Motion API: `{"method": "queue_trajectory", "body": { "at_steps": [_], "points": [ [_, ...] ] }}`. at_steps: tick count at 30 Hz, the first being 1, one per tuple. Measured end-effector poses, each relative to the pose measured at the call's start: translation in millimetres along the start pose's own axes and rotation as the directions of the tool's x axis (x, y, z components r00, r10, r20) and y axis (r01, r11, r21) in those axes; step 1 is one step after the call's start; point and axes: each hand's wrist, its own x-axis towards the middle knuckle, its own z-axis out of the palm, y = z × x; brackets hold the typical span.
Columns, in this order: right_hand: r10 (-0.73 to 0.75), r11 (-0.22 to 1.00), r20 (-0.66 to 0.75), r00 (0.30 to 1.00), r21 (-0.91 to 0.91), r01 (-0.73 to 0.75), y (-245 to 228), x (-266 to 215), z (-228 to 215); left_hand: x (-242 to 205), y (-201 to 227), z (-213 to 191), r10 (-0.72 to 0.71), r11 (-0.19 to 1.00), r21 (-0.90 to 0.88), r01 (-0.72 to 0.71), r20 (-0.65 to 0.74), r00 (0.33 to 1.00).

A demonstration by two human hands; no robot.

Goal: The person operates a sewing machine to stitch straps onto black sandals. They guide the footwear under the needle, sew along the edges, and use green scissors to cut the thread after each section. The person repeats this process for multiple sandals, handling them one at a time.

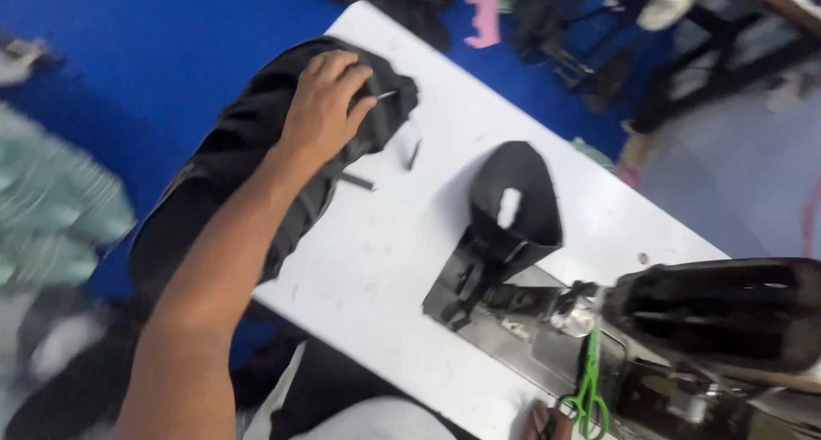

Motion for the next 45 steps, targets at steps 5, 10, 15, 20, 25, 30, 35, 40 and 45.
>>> {"method": "queue_trajectory", "body": {
  "at_steps": [5,10,15,20,25,30,35,40,45],
  "points": [
    [-0.073,0.993,0.073,0.995,0.102,0.065,-19,9,16,-151,54,-68,-0.384,0.923,-0.191,0.335,-0.518,0.764],
    [-0.088,0.981,0.033,0.996,0.175,0.081,-21,12,23,-218,70,-43,-0.762,0.622,-0.659,0.422,-0.387,0.519],
    [-0.045,0.988,0.002,0.999,0.145,0.044,-44,12,18,-188,26,-24,-0.783,0.558,-0.642,0.526,-0.197,0.590],
    [-0.036,0.993,0.008,0.999,0.109,0.035,-61,14,13,-170,6,6,-0.827,0.438,-0.737,0.515,-0.105,0.552],
    [-0.067,0.996,0.061,0.996,0.064,0.064,-103,9,-13,-154,30,-11,-0.829,0.469,-0.593,0.655,-0.040,0.558],
    [-0.068,0.998,0.113,0.991,0.008,0.067,-136,16,-31,-131,21,-47,-0.677,0.706,0.207,0.677,-0.083,0.731],
    [0.020,0.999,0.169,0.985,0.042,-0.027,-132,21,-33,-129,25,-117,-0.585,0.628,0.512,0.586,-0.185,0.789],
    [0.048,0.911,0.212,0.976,0.391,-0.130,-233,43,-85,-113,137,-228,-0.579,0.811,0.040,0.584,0.197,0.791],
    [-0.398,0.866,0.075,0.914,0.359,0.348,-458,74,-181,-93,219,-191,-0.135,0.827,-0.387,0.407,0.567,0.813]
  ]
}}
